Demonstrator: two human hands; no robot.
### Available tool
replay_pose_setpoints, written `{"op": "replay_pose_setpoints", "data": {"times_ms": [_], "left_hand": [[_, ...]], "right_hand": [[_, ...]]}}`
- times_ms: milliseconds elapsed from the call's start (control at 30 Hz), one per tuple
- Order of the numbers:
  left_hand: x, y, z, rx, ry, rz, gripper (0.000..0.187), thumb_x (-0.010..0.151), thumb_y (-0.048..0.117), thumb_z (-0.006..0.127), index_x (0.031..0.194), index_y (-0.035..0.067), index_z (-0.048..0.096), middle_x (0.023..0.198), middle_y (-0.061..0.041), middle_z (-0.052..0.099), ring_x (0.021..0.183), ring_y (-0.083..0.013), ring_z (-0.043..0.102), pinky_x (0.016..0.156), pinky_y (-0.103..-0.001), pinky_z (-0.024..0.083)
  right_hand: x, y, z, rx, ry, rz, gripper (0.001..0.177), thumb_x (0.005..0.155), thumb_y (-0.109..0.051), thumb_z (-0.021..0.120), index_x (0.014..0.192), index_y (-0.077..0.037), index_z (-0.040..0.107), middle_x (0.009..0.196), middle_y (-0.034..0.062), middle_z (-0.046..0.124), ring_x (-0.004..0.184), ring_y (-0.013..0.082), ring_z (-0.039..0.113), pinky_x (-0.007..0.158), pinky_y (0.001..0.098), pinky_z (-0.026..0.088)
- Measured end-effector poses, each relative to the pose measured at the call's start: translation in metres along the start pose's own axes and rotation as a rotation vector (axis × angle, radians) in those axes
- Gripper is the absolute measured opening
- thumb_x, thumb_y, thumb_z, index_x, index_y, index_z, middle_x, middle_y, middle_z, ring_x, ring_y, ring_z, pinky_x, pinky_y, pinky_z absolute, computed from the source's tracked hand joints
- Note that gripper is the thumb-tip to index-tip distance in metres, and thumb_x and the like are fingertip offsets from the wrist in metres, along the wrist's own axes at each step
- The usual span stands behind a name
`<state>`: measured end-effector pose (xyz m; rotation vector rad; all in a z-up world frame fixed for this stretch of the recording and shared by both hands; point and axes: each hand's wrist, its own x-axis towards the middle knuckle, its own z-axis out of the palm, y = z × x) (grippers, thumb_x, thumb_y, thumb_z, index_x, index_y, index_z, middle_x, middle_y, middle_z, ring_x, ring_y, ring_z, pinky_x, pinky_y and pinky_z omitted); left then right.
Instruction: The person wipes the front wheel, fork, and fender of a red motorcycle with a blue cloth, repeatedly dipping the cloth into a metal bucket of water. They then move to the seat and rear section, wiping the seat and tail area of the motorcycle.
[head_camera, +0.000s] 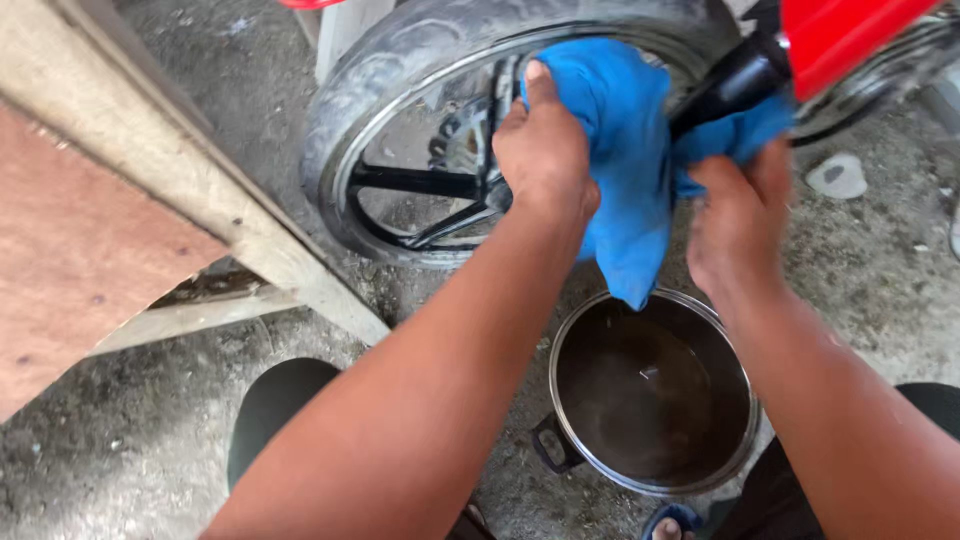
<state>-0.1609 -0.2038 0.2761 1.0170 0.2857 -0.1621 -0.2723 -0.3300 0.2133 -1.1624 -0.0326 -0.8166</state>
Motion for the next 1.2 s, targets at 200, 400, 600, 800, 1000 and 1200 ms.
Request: {"op": "replay_pose_setpoints", "data": {"times_ms": [200, 400, 600, 800, 1000, 1200], "left_hand": [[0.008, -0.056, -0.002, 0.533, -0.22, 0.418, 0.076, 0.094, 0.055, 0.062, 0.136, -0.009, 0.06, 0.116, -0.023, 0.072, 0.111, -0.0324, 0.07, 0.097, -0.041, 0.053], [-0.007, -0.086, -0.013, 0.826, -0.316, 0.644, 0.098, 0.086, 0.051, 0.073, 0.157, -0.004, 0.034, 0.136, -0.03, 0.055, 0.131, -0.0474, 0.047, 0.109, -0.05, 0.038], [-0.001, -0.085, -0.022, 1.029, -0.374, 0.632, 0.1, 0.086, 0.04, 0.078, 0.155, -0.008, 0.024, 0.14, -0.032, 0.051, 0.125, -0.0503, 0.049, 0.107, -0.053, 0.039], [-0.024, -0.043, -0.02, 0.812, -0.401, 0.574, 0.067, 0.079, 0.023, 0.083, 0.133, 0.0, 0.051, 0.113, -0.019, 0.072, 0.103, -0.0335, 0.072, 0.092, -0.044, 0.056], [-0.077, -0.058, -0.023, 0.191, -0.426, 0.065, 0.058, 0.08, 0.024, 0.079, 0.13, 0.008, 0.055, 0.109, -0.006, 0.073, 0.097, -0.0189, 0.068, 0.086, -0.04, 0.056], [-0.08, -0.092, 0.012, 0.829, -0.285, -0.188, 0.058, 0.096, 0.054, 0.066, 0.139, 0.016, 0.057, 0.114, -0.006, 0.067, 0.106, -0.0247, 0.06, 0.086, -0.041, 0.049]], "right_hand": [[-0.019, 0.047, 0.013, -0.392, -0.021, 0.067, 0.07, 0.082, 0.015, 0.052, 0.148, -0.008, 0.046, 0.128, -0.0014, 0.06, 0.112, 0.0121, 0.056, 0.097, 0.0285, 0.047], [0.007, -0.001, 0.0, -0.171, -0.042, 0.065, 0.07, 0.086, 0.015, 0.05, 0.152, -0.006, 0.045, 0.123, 0.0027, 0.062, 0.105, 0.015, 0.06, 0.087, 0.0311, 0.05], [-0.006, 0.001, 0.01, -0.261, -0.112, 0.16, 0.078, 0.078, 0.016, 0.052, 0.151, -0.011, 0.039, 0.121, -0.001, 0.06, 0.105, 0.0077, 0.059, 0.087, 0.0247, 0.052], [-0.021, 0.017, -0.022, -0.215, -0.087, 0.063, 0.066, 0.092, 0.016, 0.06, 0.149, -0.01, 0.041, 0.118, 0.0, 0.06, 0.107, 0.0082, 0.061, 0.09, 0.0279, 0.053], [-0.039, 0.019, -0.044, 0.088, 0.281, 0.287, 0.044, 0.1, -0.029, 0.062, 0.138, -0.011, 0.053, 0.126, 0.0052, 0.065, 0.116, 0.0197, 0.064, 0.097, 0.0377, 0.056], [-0.062, 0.003, -0.059, 0.694, -0.017, 0.631, 0.085, 0.083, -0.074, 0.057, 0.138, -0.009, 0.06, 0.132, 0.0129, 0.067, 0.116, 0.0294, 0.066, 0.096, 0.0472, 0.056]]}}
